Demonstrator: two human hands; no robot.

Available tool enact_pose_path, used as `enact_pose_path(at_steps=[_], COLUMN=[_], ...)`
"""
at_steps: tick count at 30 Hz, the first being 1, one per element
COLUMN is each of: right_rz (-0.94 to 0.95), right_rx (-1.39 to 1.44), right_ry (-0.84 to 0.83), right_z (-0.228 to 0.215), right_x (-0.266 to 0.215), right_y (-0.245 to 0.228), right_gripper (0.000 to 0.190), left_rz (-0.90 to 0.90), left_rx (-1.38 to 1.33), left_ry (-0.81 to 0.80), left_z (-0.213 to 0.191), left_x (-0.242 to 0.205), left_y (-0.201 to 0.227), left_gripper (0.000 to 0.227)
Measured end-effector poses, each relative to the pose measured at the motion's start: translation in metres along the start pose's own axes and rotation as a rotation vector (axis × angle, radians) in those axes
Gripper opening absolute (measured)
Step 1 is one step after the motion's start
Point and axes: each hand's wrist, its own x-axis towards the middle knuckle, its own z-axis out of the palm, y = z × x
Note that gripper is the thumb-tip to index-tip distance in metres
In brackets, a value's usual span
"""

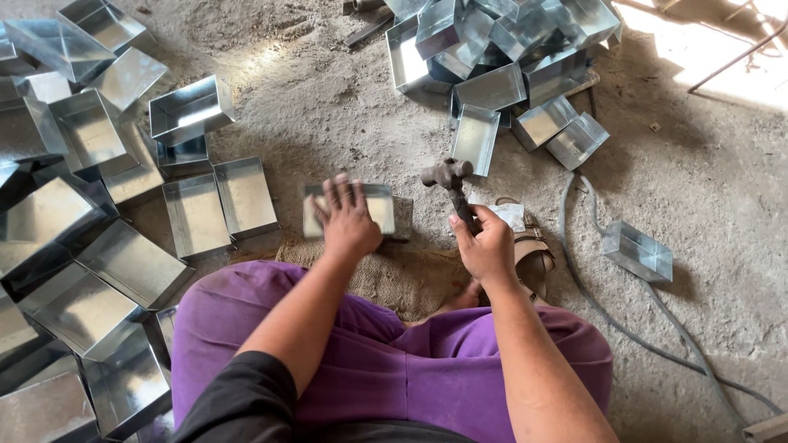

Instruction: The person sits on the floor and repeatedly hammers small rectangular metal boxes placed on a wooden block. They pick up a box, position it, strike it with a hammer, and then move it aside to a pile of finished items.

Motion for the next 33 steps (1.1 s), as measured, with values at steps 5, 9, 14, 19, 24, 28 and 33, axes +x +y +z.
enact_pose_path(at_steps=[5,9,14,19,24,28,33], right_rz=[0.009,0.005,-0.051,-0.364,-0.356,-0.192,-0.461], right_rx=[-0.006,0.038,0.108,0.144,-0.045,-0.427,-0.108], right_ry=[-0.003,0.015,-0.024,-0.031,-0.292,-0.437,-0.185], right_z=[-0.006,-0.002,-0.004,-0.005,0.039,0.059,0.052], right_x=[0.003,0.005,-0.006,-0.023,-0.018,-0.016,-0.034], right_y=[0.007,0.003,-0.008,-0.010,-0.017,-0.027,-0.026], right_gripper=[0.027,0.028,0.028,0.026,0.024,0.030,0.025], left_rz=[-0.077,-0.214,-0.236,-0.283,-0.295,-0.227,-0.256], left_rx=[0.004,-0.522,-0.646,-0.608,-0.625,-0.581,-0.619], left_ry=[-0.074,0.082,0.157,0.278,0.278,0.377,0.335], left_z=[-0.016,0.003,0.024,0.028,0.036,0.038,0.043], left_x=[0.023,0.032,0.041,0.054,0.056,0.055,0.055], left_y=[-0.043,-0.061,-0.061,-0.062,-0.066,-0.062,-0.065], left_gripper=[0.112,0.058,0.036,0.039,0.038,0.038,0.038])
